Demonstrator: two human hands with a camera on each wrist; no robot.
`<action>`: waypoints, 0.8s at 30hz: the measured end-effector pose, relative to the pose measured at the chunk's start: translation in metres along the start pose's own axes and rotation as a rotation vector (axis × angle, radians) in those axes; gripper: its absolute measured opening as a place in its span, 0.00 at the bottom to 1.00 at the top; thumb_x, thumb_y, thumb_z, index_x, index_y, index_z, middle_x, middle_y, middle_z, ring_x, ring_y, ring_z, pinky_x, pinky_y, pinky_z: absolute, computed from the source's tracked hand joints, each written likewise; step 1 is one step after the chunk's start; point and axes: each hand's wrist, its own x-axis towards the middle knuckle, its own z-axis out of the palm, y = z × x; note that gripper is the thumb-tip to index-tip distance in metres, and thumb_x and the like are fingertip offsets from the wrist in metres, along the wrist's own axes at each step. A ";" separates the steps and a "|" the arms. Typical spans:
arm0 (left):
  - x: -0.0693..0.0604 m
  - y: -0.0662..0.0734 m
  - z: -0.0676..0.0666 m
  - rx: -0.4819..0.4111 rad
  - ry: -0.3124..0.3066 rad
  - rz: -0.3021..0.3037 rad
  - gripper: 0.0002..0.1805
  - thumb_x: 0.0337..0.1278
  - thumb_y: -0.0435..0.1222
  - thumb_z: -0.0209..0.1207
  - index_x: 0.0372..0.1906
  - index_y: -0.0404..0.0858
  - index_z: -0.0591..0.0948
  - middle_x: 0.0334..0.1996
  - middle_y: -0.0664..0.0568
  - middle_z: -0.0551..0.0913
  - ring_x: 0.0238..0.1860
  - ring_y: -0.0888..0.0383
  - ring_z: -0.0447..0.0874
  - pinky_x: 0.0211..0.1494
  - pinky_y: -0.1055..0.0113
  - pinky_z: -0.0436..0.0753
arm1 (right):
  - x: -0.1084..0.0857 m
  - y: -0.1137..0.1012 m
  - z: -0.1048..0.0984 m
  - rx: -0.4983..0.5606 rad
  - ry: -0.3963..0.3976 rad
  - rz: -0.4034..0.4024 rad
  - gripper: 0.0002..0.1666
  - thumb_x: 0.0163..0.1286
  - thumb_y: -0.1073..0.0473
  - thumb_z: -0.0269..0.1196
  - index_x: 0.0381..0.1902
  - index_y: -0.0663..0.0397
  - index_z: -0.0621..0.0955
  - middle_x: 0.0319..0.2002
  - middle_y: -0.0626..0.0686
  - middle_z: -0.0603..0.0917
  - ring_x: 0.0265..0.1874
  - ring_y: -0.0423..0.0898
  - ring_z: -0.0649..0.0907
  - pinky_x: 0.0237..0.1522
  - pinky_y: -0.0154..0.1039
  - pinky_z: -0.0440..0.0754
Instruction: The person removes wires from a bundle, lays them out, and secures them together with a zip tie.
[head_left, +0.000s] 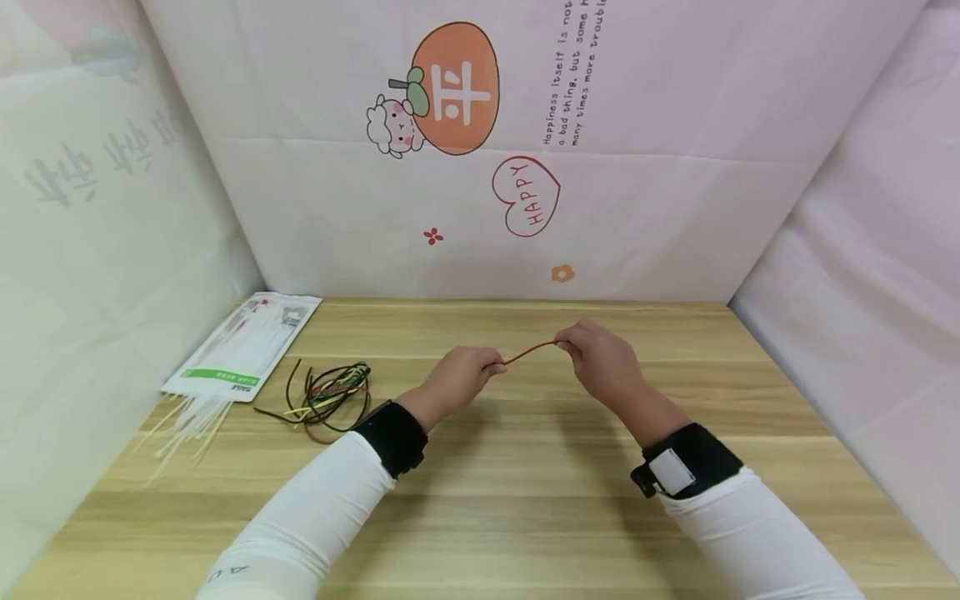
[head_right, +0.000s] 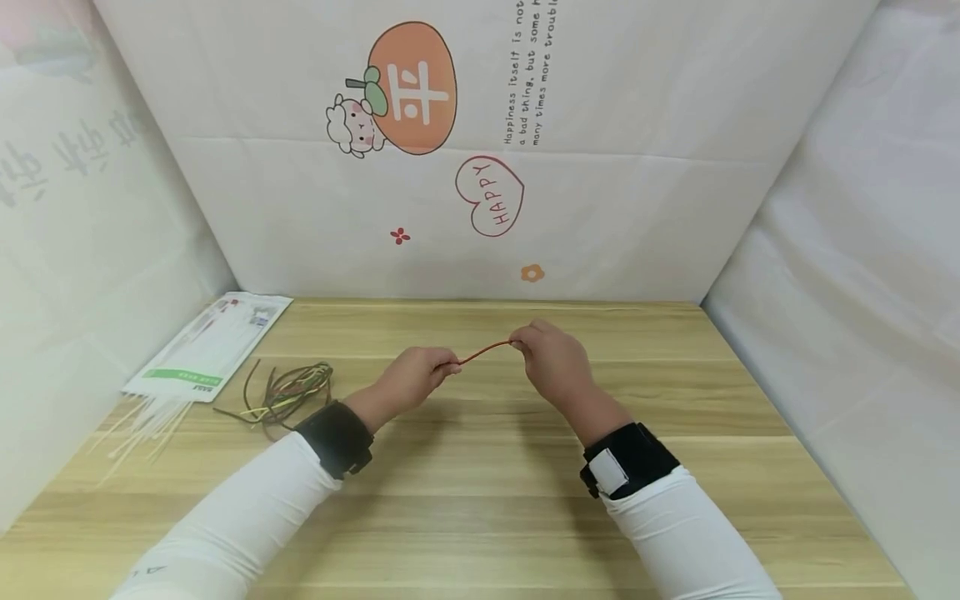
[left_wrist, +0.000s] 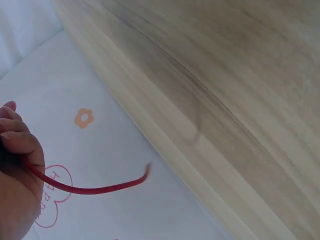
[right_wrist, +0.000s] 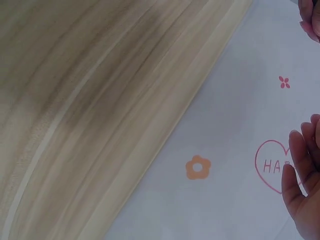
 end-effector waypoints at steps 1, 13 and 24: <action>0.000 -0.001 -0.001 0.003 0.001 0.004 0.09 0.68 0.36 0.55 0.39 0.37 0.83 0.30 0.52 0.83 0.27 0.61 0.74 0.34 0.68 0.76 | 0.000 0.000 0.000 -0.001 0.000 -0.003 0.07 0.68 0.64 0.62 0.40 0.59 0.85 0.33 0.52 0.81 0.29 0.49 0.82 0.28 0.43 0.80; -0.010 -0.022 -0.011 0.080 -0.038 -0.010 0.10 0.68 0.36 0.54 0.39 0.35 0.83 0.27 0.50 0.81 0.26 0.60 0.71 0.34 0.66 0.75 | -0.005 0.025 -0.004 -0.102 -0.023 0.008 0.06 0.67 0.65 0.62 0.40 0.59 0.85 0.32 0.53 0.80 0.25 0.50 0.80 0.21 0.42 0.76; -0.017 -0.045 -0.010 0.153 -0.078 -0.080 0.08 0.66 0.32 0.56 0.38 0.33 0.85 0.35 0.47 0.86 0.39 0.53 0.83 0.47 0.59 0.80 | -0.020 0.049 0.001 -0.161 -0.156 0.131 0.08 0.69 0.65 0.60 0.41 0.60 0.84 0.33 0.54 0.80 0.30 0.52 0.82 0.27 0.44 0.78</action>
